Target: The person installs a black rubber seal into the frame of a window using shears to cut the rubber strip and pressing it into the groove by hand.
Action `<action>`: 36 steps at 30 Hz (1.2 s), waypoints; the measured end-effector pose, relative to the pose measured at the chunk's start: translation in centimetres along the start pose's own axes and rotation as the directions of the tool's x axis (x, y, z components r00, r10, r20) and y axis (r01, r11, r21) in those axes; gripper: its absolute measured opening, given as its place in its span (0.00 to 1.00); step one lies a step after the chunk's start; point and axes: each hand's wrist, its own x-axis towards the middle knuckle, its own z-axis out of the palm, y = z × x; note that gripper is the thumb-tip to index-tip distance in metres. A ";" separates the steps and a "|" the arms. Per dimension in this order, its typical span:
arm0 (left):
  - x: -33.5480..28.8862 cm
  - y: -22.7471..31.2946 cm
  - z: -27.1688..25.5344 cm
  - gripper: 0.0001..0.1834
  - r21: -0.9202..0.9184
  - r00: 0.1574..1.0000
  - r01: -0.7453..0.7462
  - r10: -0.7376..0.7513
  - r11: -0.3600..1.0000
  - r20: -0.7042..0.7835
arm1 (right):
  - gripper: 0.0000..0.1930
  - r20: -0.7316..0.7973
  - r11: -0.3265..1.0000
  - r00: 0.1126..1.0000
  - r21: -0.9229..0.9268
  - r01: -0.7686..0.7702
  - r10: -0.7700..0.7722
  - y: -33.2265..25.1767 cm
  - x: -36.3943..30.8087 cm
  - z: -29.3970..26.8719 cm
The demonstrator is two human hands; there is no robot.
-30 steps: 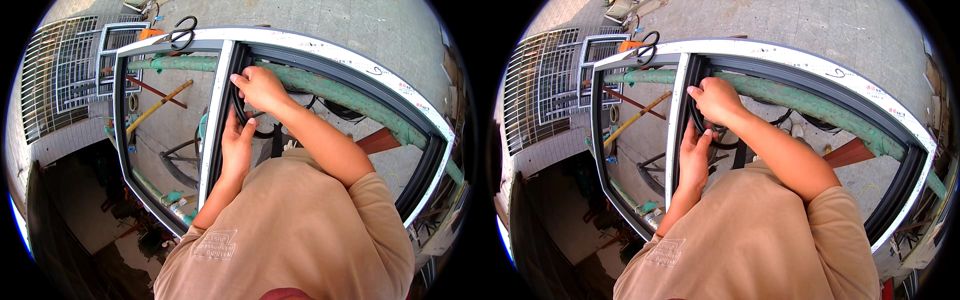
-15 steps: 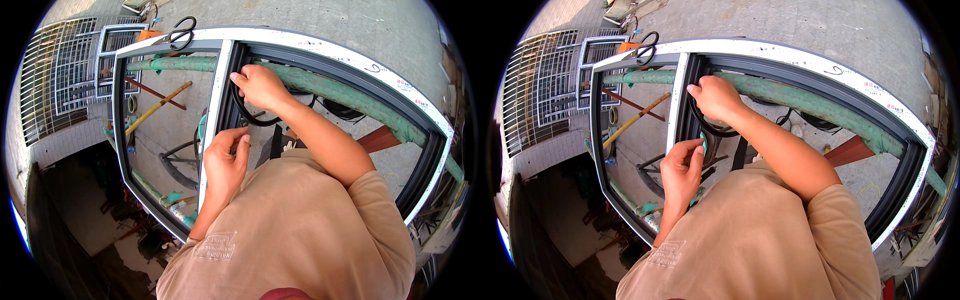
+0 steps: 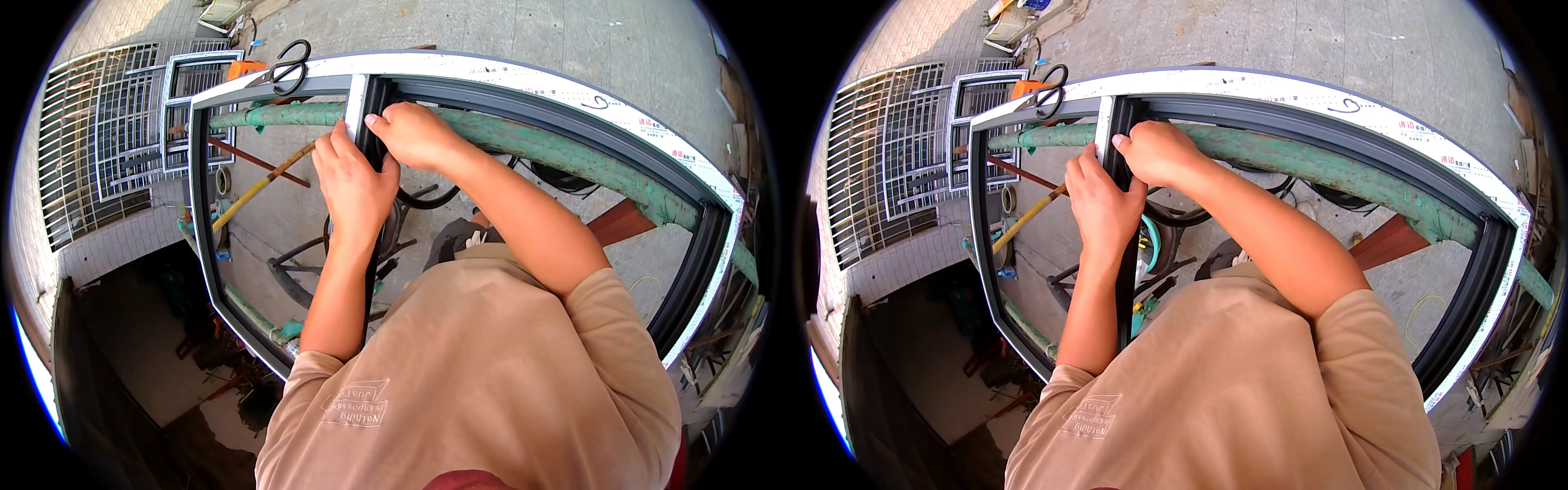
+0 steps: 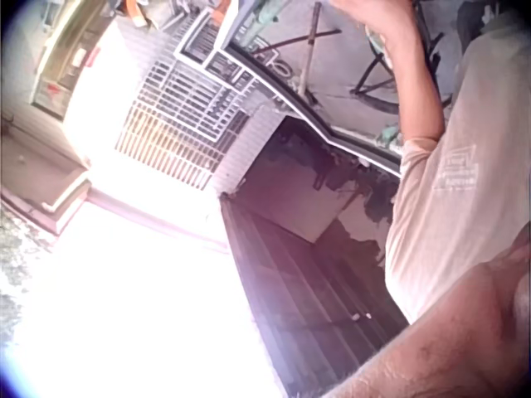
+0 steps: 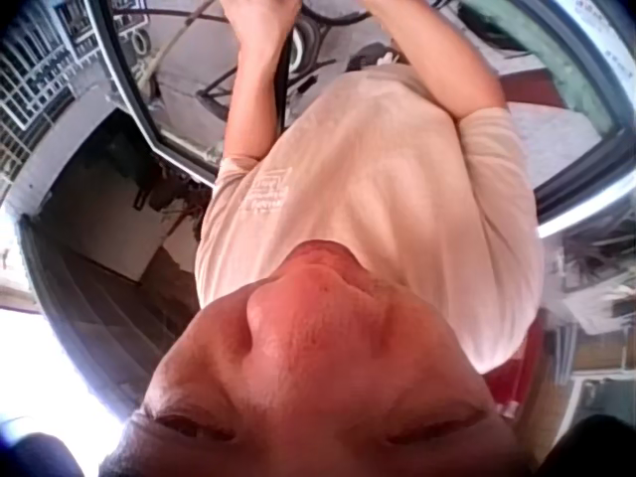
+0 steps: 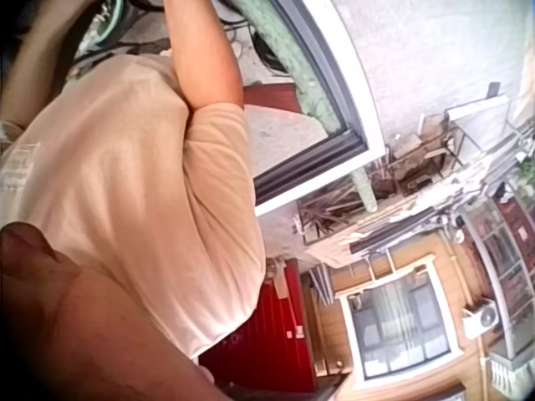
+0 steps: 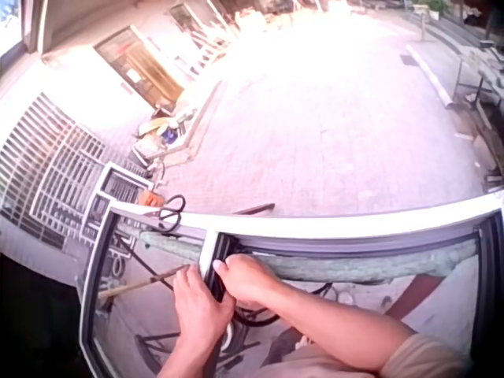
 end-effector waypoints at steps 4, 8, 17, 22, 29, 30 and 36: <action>0.5 0.8 0.5 0.39 0.126 1.000 0.017 -0.014 0.992 -0.022 | 0.33 0.064 0.999 0.998 -0.043 0.012 -0.009 -0.2 0.9 -0.2; 0.7 0.6 0.6 0.36 0.180 1.000 -0.003 0.007 0.984 -0.022 | 0.33 0.079 0.992 0.996 -0.115 0.059 -0.050 -0.1 1.2 -0.2; 0.8 1.0 0.8 0.26 0.225 0.998 0.018 -0.006 0.974 -0.056 | 0.18 -0.320 0.998 0.945 -0.005 0.067 -0.065 -0.8 -3.4 2.2; 0.8 1.3 0.8 0.26 0.267 1.000 0.008 -0.002 0.964 -0.023 | 0.16 -0.201 0.998 0.979 0.029 0.051 -0.044 -1.3 -2.8 1.9; 1.0 1.4 0.5 0.25 0.258 0.999 0.002 0.007 0.966 -0.032 | 0.33 -0.120 0.995 0.991 0.074 0.065 -0.056 -0.4 -3.3 0.4; 1.0 1.5 0.5 0.25 0.259 0.999 -0.002 0.011 0.966 -0.034 | 0.33 -0.125 0.995 0.990 0.075 0.067 -0.057 -0.2 -3.2 0.5; 1.1 1.6 0.6 0.26 0.236 0.999 0.049 -0.048 0.970 -0.011 | 0.39 -0.166 0.954 0.983 0.274 0.118 -0.074 0.8 -2.5 1.6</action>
